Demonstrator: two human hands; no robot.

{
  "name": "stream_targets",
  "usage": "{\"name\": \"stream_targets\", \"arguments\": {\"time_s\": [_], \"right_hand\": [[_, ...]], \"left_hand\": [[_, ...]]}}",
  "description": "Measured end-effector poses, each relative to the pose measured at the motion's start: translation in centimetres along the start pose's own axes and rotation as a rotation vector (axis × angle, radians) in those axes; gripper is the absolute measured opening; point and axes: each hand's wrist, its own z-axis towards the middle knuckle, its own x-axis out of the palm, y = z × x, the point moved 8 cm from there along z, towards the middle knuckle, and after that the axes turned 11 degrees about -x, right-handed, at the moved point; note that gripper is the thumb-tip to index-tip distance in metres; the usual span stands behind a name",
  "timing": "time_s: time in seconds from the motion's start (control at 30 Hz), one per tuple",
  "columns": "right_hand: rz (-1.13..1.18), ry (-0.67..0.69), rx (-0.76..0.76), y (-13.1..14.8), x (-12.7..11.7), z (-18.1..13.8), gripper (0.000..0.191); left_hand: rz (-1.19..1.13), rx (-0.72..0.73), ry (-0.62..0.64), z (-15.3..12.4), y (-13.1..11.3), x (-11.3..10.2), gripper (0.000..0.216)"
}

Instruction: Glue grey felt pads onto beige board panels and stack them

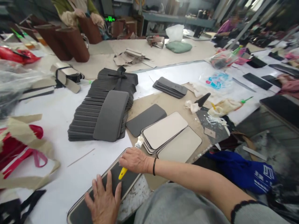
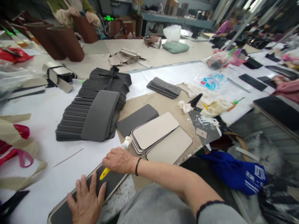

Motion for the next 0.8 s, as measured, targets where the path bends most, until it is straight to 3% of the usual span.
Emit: {"name": "stream_targets", "arguments": {"time_s": [0.1,0.23,0.37,0.43,0.5,0.57,0.67,0.73,0.8], "right_hand": [[-0.003,-0.107,0.069,-0.5,-4.2,-2.9,0.023],[0.076,-0.231,0.334,-3.1,-10.2,-8.6,0.022],[0.132,-0.196,0.835,-8.0,-13.2,-17.5,0.030],[0.169,-0.181,1.117,-10.6,-13.4,-23.8,0.036],[0.242,-0.264,1.334,-13.0,-13.7,-30.6,0.042],[0.313,-0.464,1.505,-15.4,-14.9,-37.8,0.048],[0.219,-0.797,1.660,-18.7,-19.2,-47.6,0.050],[0.080,-0.862,1.655,-21.0,-22.3,-52.0,0.046],[-0.023,-0.807,1.646,-23.3,-24.4,-54.6,0.040]], "left_hand": [[-0.041,0.101,-0.036,0.3,-2.2,-0.4,0.068],[-0.207,0.206,-0.053,0.3,-5.3,-1.2,0.060],[-0.470,0.382,0.048,-1.2,-10.3,-0.7,0.045],[-0.530,0.454,0.157,-2.3,-13.5,1.0,0.037],[-0.558,0.475,0.259,-3.3,-16.3,3.4,0.034],[-0.570,0.413,0.324,-3.6,-18.2,5.9,0.037],[-0.512,0.152,0.387,-2.9,-18.8,9.4,0.052],[-0.448,-0.020,0.425,-2.4,-18.7,10.9,0.060],[-0.400,-0.128,0.433,-2.1,-18.7,11.4,0.060]]}}
